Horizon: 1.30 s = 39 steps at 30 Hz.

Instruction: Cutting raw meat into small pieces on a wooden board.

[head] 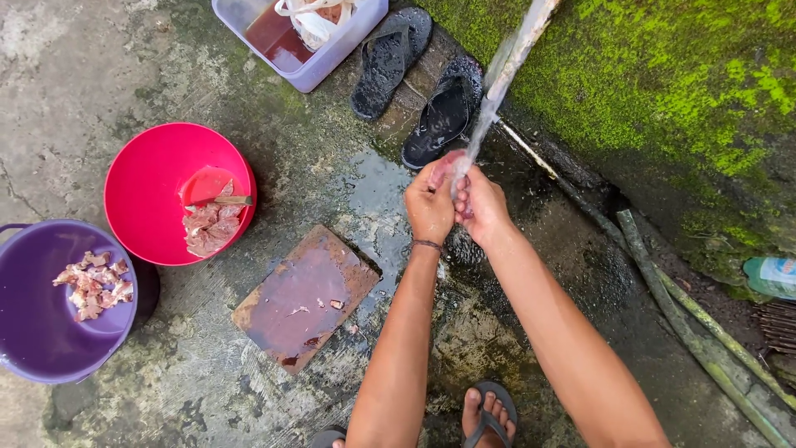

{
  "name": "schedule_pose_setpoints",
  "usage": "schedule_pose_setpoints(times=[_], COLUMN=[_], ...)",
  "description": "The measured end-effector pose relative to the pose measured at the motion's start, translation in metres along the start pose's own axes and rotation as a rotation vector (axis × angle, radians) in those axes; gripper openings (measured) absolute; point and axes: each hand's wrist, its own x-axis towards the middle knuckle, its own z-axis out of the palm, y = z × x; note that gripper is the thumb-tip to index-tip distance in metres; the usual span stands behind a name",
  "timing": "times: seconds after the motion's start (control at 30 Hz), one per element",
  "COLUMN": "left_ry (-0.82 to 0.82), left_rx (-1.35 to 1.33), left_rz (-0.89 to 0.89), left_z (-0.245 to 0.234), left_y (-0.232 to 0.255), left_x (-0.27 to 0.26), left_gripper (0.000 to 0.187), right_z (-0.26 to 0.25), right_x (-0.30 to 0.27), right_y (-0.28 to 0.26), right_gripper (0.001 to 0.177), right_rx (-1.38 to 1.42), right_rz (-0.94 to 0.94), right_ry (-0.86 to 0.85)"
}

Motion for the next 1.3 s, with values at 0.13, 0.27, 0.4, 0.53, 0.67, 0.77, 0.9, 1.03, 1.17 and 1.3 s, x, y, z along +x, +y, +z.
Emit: schedule_pose_setpoints(times=[0.13,0.27,0.4,0.53,0.67,0.77,0.9,1.03,1.17,1.3], left_ry=[0.039,0.006,0.16,0.256,0.27,0.137,0.131,0.214,0.296,0.11], left_rx=[-0.096,-0.072,-0.249,-0.539,-0.559,-0.61,-0.496,-0.423,-0.287,-0.378], left_rz=[-0.015,-0.039,-0.145,-0.162,-0.171,-0.126,-0.123,-0.251,-0.368,-0.362], left_z=[-0.001,-0.015,-0.025,-0.035,-0.038,-0.032,-0.031,-0.027,-0.012,0.009], left_y=[-0.02,-0.041,-0.037,-0.039,-0.048,-0.031,-0.033,-0.05,-0.064,-0.051], left_x=[0.005,0.022,0.036,0.045,0.044,0.036,0.039,0.049,0.066,0.067], left_gripper=[0.018,0.048,0.063,0.04,0.04,0.047,0.048,0.034,0.044,0.055], right_z=[0.008,0.012,0.017,0.02,0.02,0.017,0.015,0.018,0.003,-0.012], right_x=[-0.005,-0.005,0.0,0.01,0.017,0.028,0.031,0.009,0.006,0.002], right_y=[-0.004,-0.008,-0.012,-0.012,-0.012,-0.013,-0.015,-0.022,-0.023,-0.027], right_gripper=[0.041,0.042,0.036,0.041,0.041,0.036,0.033,0.032,0.034,0.039], right_rx=[-0.021,-0.007,0.143,0.307,0.393,0.466,0.508,0.486,0.427,0.427], right_rz=[-0.008,-0.021,-0.004,0.026,0.047,0.065,0.088,0.143,0.125,0.064], right_ry=[0.032,0.015,-0.089,-0.207,-0.22,-0.215,-0.26,-0.198,-0.182,-0.172])
